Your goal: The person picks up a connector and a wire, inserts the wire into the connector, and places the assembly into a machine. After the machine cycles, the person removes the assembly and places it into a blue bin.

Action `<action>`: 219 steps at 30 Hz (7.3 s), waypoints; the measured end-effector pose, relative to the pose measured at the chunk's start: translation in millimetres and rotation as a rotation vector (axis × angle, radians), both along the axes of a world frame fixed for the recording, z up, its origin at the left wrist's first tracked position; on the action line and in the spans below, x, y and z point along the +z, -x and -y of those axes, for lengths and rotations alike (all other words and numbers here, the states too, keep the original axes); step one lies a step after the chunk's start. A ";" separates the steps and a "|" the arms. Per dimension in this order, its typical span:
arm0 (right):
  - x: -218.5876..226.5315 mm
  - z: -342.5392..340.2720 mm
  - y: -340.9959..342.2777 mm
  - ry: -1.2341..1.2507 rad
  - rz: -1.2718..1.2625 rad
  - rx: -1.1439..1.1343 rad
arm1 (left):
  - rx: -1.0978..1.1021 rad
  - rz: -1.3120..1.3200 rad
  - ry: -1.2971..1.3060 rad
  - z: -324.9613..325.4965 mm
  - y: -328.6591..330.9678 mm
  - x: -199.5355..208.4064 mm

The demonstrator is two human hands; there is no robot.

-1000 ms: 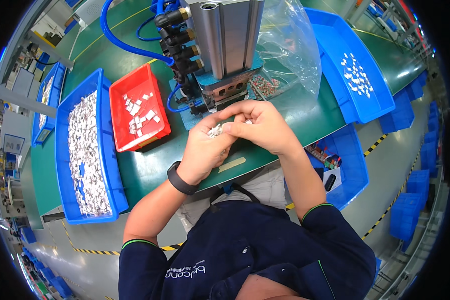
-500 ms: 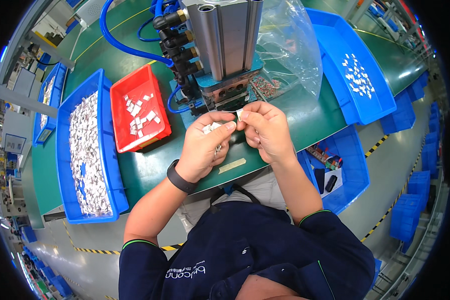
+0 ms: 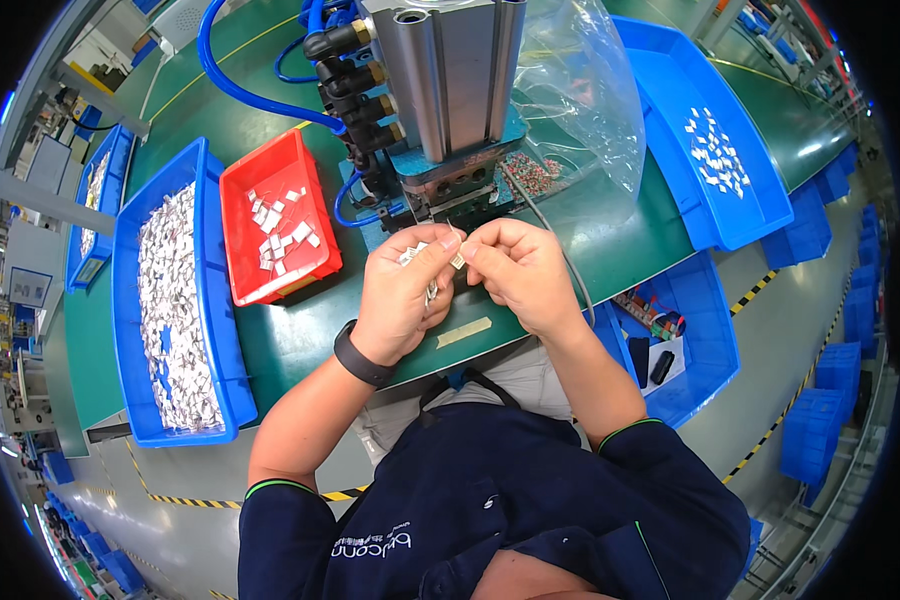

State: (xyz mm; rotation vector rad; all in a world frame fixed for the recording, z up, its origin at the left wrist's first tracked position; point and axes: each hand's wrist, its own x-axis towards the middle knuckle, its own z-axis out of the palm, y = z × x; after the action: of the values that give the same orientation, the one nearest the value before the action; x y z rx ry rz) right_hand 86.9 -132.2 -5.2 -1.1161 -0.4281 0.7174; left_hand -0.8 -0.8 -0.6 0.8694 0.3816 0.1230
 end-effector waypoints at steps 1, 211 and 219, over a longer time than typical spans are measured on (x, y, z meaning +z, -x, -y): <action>0.5 -0.1 -0.7 0.011 0.031 -0.025 | 0.001 0.000 0.000 0.0 0.0 0.4; 0.1 0.2 -7.5 0.097 -0.199 -0.007 | 0.040 -0.084 -0.062 -3.2 -0.7 0.5; 1.1 -9.0 -11.7 0.092 -0.127 -0.067 | 0.045 -0.066 -0.016 -3.4 -1.6 -0.8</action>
State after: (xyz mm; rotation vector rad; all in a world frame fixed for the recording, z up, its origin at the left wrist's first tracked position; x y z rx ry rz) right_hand 98.6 -123.1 -4.1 -1.1585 -0.2508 0.7502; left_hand 0.8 2.7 -1.3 0.8826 0.4632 0.1395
